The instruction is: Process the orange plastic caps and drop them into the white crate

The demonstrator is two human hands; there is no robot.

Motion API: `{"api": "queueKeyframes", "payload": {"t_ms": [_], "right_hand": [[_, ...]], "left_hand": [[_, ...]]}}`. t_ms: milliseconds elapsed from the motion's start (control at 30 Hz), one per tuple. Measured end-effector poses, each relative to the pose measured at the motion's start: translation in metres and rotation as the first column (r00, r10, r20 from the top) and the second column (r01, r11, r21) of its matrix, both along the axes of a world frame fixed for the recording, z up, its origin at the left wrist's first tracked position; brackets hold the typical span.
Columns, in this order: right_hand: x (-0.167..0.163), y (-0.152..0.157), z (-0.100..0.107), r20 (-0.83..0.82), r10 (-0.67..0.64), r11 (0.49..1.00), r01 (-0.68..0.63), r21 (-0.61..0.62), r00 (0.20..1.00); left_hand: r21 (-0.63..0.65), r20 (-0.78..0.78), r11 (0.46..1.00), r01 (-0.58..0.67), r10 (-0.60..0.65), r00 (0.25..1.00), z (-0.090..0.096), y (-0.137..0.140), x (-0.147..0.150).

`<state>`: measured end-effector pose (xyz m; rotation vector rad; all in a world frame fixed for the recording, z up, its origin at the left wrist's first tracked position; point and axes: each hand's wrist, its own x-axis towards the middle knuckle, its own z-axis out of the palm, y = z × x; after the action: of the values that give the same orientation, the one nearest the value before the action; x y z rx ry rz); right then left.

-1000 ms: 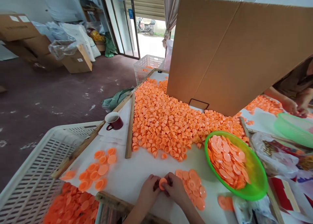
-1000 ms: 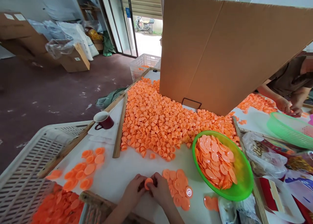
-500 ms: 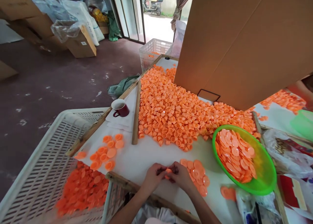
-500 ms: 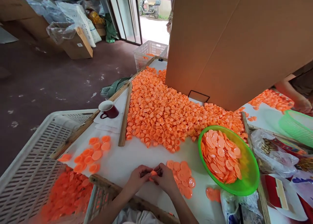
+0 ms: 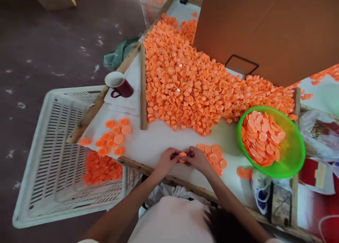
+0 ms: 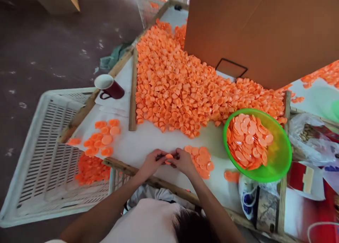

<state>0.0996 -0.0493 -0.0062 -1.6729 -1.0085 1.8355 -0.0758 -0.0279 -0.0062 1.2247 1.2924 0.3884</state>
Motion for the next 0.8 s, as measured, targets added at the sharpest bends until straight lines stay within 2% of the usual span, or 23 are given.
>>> {"api": "queueKeyframes", "payload": {"t_ms": [167,400,667,800], "right_hand": [[-0.002,-0.002,0.002,-0.094,-0.089,0.996,0.088,-0.015,0.992],[-0.005,0.002,0.014,-0.091,-0.122,0.990,0.115,-0.078,0.988],[-0.008,0.008,0.006,0.066,0.001,0.999,0.001,-0.032,0.998],[-0.005,0.011,0.013,0.118,0.099,0.992,-0.107,0.066,0.988]], "left_hand": [[0.000,0.064,1.000,0.009,-0.009,0.998,0.004,-0.004,-0.002],[-0.034,0.001,0.999,0.012,-0.012,1.000,0.013,0.001,0.003],[-0.050,-0.044,0.998,0.031,-0.033,0.998,0.016,0.011,0.008],[-0.060,-0.036,0.997,0.040,-0.042,0.998,0.019,0.015,0.009]]}}
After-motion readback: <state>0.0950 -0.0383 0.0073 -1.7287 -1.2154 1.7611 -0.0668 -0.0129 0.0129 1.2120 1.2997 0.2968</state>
